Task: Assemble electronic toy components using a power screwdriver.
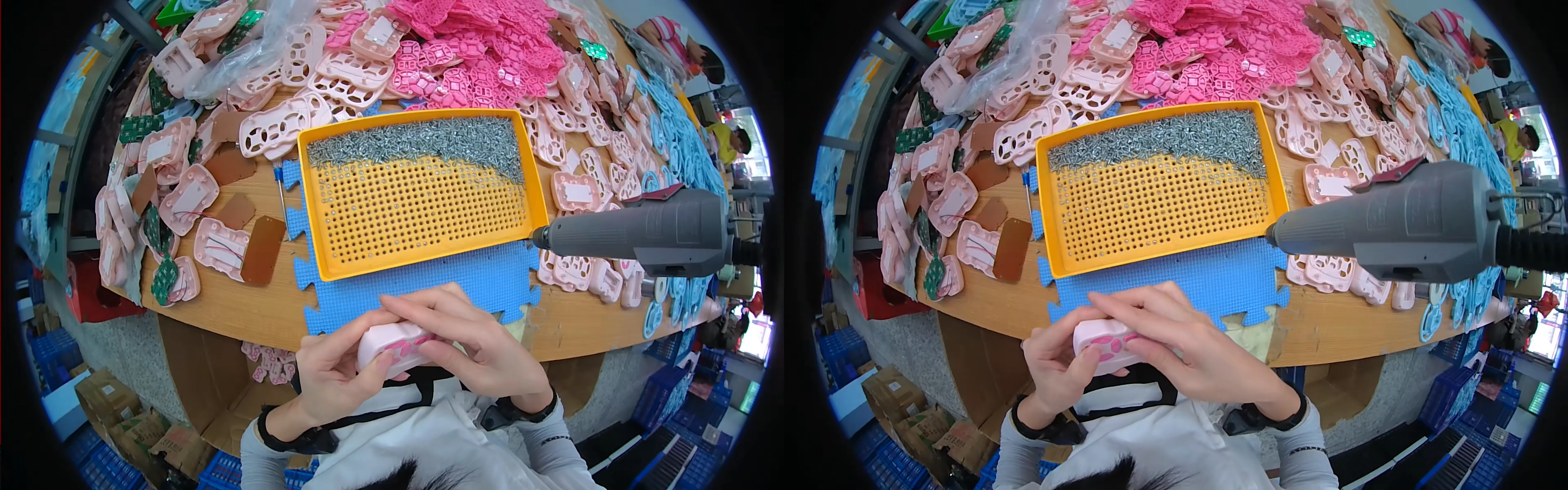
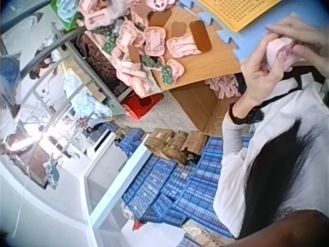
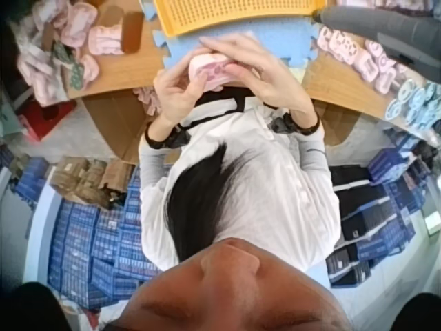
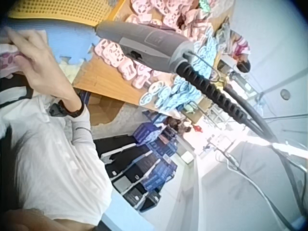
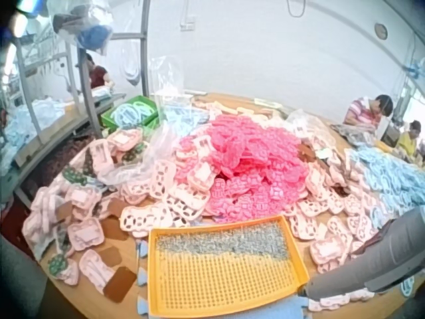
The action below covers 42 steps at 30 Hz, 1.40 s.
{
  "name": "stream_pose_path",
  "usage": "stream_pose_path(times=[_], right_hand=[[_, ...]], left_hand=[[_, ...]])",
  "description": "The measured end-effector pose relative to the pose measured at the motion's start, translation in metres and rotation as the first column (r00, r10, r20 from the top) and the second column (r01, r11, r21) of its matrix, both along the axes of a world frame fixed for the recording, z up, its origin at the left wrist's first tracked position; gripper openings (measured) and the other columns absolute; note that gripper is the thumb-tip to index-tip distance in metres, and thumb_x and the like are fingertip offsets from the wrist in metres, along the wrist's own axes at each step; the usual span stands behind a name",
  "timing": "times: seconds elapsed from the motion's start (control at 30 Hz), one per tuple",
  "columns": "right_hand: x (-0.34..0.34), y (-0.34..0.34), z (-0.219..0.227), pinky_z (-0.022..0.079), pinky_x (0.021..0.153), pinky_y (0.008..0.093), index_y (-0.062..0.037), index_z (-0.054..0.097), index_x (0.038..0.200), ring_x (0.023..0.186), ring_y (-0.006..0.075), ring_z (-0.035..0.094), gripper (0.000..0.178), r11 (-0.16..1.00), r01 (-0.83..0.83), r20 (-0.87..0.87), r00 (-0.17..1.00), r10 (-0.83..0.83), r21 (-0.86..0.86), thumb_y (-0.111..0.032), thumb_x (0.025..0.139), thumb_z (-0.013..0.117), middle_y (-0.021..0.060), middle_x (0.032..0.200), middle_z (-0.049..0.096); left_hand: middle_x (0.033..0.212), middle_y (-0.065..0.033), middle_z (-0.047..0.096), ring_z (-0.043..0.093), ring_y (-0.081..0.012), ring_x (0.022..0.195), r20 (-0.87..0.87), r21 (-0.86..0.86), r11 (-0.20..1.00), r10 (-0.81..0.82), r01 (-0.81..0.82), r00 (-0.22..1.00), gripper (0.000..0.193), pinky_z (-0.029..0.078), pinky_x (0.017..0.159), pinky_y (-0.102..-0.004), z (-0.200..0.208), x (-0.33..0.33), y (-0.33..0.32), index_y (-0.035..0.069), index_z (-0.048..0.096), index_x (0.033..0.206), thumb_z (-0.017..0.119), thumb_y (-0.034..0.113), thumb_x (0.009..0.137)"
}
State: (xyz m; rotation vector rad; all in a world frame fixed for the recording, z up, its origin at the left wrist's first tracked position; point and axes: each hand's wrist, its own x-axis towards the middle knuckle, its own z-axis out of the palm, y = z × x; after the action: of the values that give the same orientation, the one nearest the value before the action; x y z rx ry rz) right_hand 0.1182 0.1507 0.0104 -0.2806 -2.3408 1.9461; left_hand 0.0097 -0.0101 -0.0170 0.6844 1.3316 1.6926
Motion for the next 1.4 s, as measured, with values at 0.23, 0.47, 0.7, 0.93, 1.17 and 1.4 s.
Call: stream_pose_path(times=[0.23,0.47,0.7,0.93,1.17,1.4], right_hand=[[0.006,0.011,-0.011,0.034,0.096,0.039,-0.0038,0.048,0.131,0.111,0.0278,0.044,0.048,0.997,0.013,0.0,1.0,-0.013,-0.071,-0.016,0.086,0.058,0.0141,0.124,0.05],[0.08,0.062,-0.017,0.04,0.094,0.0407,0.0026,0.048,0.122,0.108,0.0281,0.052,0.059,0.898,0.439,-0.262,0.864,-0.431,-0.028,-0.048,0.091,0.049,0.0212,0.115,0.053],[0.006,0.063,-0.011,0.045,0.078,0.033,-0.0013,0.041,0.121,0.081,0.0211,0.057,0.066,0.618,0.781,-0.492,0.574,-0.655,0.088,-0.053,0.084,0.059,0.0136,0.085,0.059],[-0.013,0.064,0.006,0.043,0.043,0.0279,-0.0039,0.035,0.114,0.045,0.0153,0.047,0.054,0.598,0.777,-0.579,0.4,-0.71,-0.196,-0.05,0.09,0.05,0.0075,0.06,0.048],[-0.045,0.069,0.039,0.043,0.044,0.0248,-0.0048,0.039,0.105,0.042,0.0125,0.047,0.06,0.881,0.415,-0.522,0.713,-0.469,-0.225,-0.06,0.085,0.049,0.0045,0.059,0.048],[-0.091,0.075,0.011,0.044,0.044,0.0278,-0.0048,0.038,0.108,0.044,0.0153,0.049,0.078,0.909,0.415,-0.615,0.712,-0.339,-0.02,-0.077,0.078,0.04,0.0059,0.061,0.049]], left_hand=[[0.121,-0.0187,0.057,0.06,-0.0211,0.105,0.003,0.0,0.99,-0.139,0.139,0.99,0.039,0.054,0.082,-0.0286,-0.013,0.0,0.008,-0.002,0.053,0.116,0.065,-0.003,0.078],[0.129,-0.0168,0.051,0.051,-0.0308,0.118,-0.905,-0.007,0.934,-0.158,0.358,0.396,0.024,0.047,0.093,-0.0404,-0.031,-0.022,0.029,0.007,0.055,0.099,0.063,0.008,0.077],[0.131,-0.013,0.05,0.046,-0.0249,0.124,-0.963,-0.175,0.902,-0.241,0.394,0.124,0.016,0.039,0.101,-0.0401,-0.034,-0.03,0.02,0.005,0.055,0.095,0.057,0.013,0.081],[0.129,-0.0082,0.052,0.049,-0.0193,0.12,-0.963,-0.269,0.915,-0.263,0.3,-0.061,0.04,0.035,0.103,-0.0336,-0.034,-0.01,0.051,0.002,0.055,0.122,0.052,0.013,0.083],[0.129,-0.0129,0.052,0.05,-0.0218,0.121,-0.979,-0.169,0.919,-0.199,0.356,0.049,0.041,0.038,0.102,-0.0337,-0.042,-0.012,0.065,-0.003,0.054,0.12,0.051,0.013,0.082],[0.122,-0.0146,0.058,0.056,-0.0221,0.115,-0.984,-0.162,0.917,-0.178,0.366,0.01,0.037,0.042,0.098,-0.0315,-0.041,-0.017,0.064,-0.004,0.059,0.114,0.051,0.012,0.081]])
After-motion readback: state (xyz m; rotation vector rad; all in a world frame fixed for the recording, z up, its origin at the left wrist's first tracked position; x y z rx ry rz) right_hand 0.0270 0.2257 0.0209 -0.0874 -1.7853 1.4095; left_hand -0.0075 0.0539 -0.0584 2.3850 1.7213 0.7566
